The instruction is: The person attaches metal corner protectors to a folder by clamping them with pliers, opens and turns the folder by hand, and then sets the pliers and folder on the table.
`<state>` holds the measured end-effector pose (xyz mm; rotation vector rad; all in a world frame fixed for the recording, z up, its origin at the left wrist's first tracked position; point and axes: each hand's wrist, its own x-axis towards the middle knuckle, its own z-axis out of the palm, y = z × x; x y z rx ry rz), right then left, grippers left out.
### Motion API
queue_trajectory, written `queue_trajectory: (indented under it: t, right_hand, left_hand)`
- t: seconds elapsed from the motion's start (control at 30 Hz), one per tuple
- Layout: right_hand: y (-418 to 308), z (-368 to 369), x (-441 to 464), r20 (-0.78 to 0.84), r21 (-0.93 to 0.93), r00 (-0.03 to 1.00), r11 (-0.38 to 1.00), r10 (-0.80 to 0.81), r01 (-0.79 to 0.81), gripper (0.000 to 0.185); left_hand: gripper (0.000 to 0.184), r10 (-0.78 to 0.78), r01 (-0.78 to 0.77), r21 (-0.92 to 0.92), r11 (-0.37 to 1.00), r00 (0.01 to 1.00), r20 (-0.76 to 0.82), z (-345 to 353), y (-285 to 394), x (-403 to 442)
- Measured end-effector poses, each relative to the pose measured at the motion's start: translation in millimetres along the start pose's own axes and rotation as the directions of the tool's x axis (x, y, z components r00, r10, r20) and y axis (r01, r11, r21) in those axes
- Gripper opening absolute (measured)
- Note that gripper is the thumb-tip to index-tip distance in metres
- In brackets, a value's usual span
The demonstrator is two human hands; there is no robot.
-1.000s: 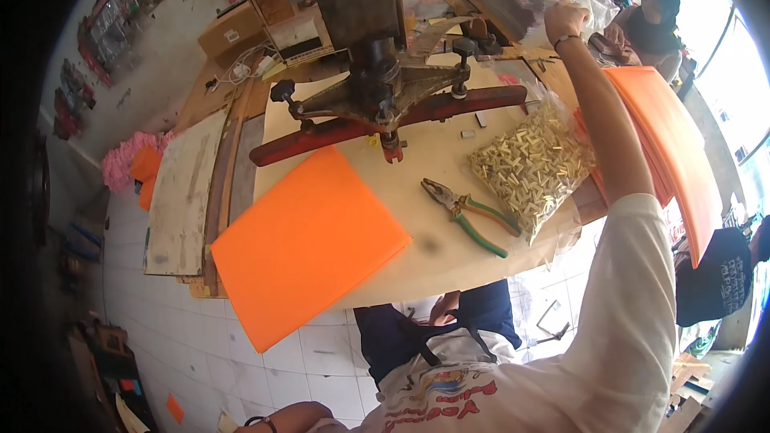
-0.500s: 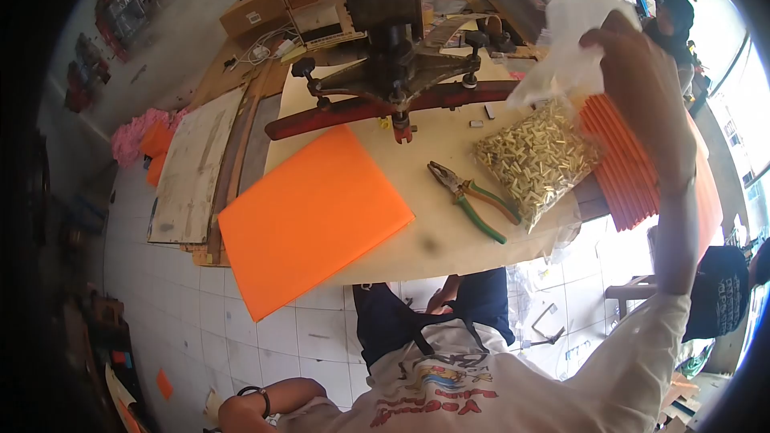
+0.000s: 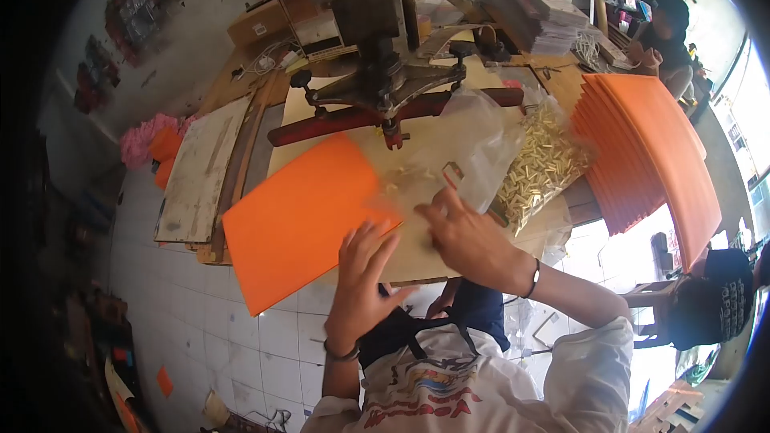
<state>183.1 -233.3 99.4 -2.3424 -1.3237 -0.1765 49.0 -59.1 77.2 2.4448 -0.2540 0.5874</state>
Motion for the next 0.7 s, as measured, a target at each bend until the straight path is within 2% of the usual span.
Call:
queue_trajectory:
  t: [0.03, 0.13, 0.17, 0.2, 0.23, 0.27, 0.3, 0.33, 0.37, 0.47, 0.5, 0.6, 0.7]
  right_hand:
    - [1, 0, -1, 0.028, 0.115, 0.999, 0.993, -0.037, 0.034, 0.033]
    - [15, -60, 5, 0.220, 0.482, 0.974, 0.874, -0.047, -0.066, 0.026]
    - [22, -78, 7, 0.109, 0.434, 0.992, 0.895, 0.062, -0.104, 0.022]
    - [51, -87, 9, -0.063, 0.364, 0.996, 0.931, 0.059, -0.032, 0.022]
    - [74, -96, 12, -0.259, 0.208, 0.962, 0.978, 0.087, -0.032, 0.024]
    - [96, -106, 16, -0.338, 0.132, 0.892, 0.953, 0.302, -0.272, 0.022]
    - [138, -103, 18, -0.452, 0.101, 0.826, 0.939, 0.337, -0.328, 0.022]
    - [173, -100, 15, -0.497, -0.018, 0.795, 0.913, 0.346, -0.408, 0.027]
    - [219, -93, 12, -0.445, -0.095, 0.808, 0.876, 0.387, -0.472, 0.034]
    - [224, -73, 19, -0.429, -0.285, 0.864, 0.868, 0.265, -0.408, 0.038]
    - [196, -84, 32, -0.159, -0.211, 0.791, 0.763, 0.591, -0.612, 0.044]
    - [220, -59, 34, -0.174, -0.276, 0.766, 0.716, 0.619, -0.642, 0.046]
    - [234, -56, 35, -0.122, 0.002, 0.686, 0.692, 0.717, -0.722, 0.054]
  left_hand:
    - [0.077, -0.047, 0.047, 0.131, 0.990, 0.999, -0.003, 17, -9, 11]
    - [0.078, -0.038, 0.052, 0.241, 0.969, 0.997, -0.060, 56, -36, 27]
    - [0.069, -0.038, 0.056, 0.314, 0.948, 0.997, -0.064, 61, -40, 29]
    - [0.066, -0.021, 0.049, 0.291, 0.956, 0.995, -0.099, 65, -47, 30]
    - [0.063, -0.004, 0.039, 0.266, 0.963, 0.991, -0.132, 69, -54, 30]
    - [0.059, 0.006, 0.033, 0.239, 0.971, 0.987, -0.161, 70, -58, 27]
    - [0.056, 0.011, 0.032, 0.223, 0.974, 0.982, -0.190, 68, -59, 24]
    - [0.054, 0.017, 0.031, 0.208, 0.978, 0.975, -0.223, 63, -61, 23]
    - [0.051, 0.022, 0.029, 0.195, 0.980, 0.966, -0.256, 61, -64, 23]
    - [0.050, -0.002, 0.036, 0.077, 0.996, 0.914, -0.407, 62, -68, 19]
    - [0.045, -0.008, 0.049, 0.077, 0.996, 0.887, -0.462, 65, -68, 20]
    - [0.044, -0.020, 0.053, 0.053, 0.997, 0.870, -0.492, 79, -81, 14]
    - [0.047, 0.003, 0.037, 0.072, 0.997, 0.872, -0.489, 86, -89, 11]
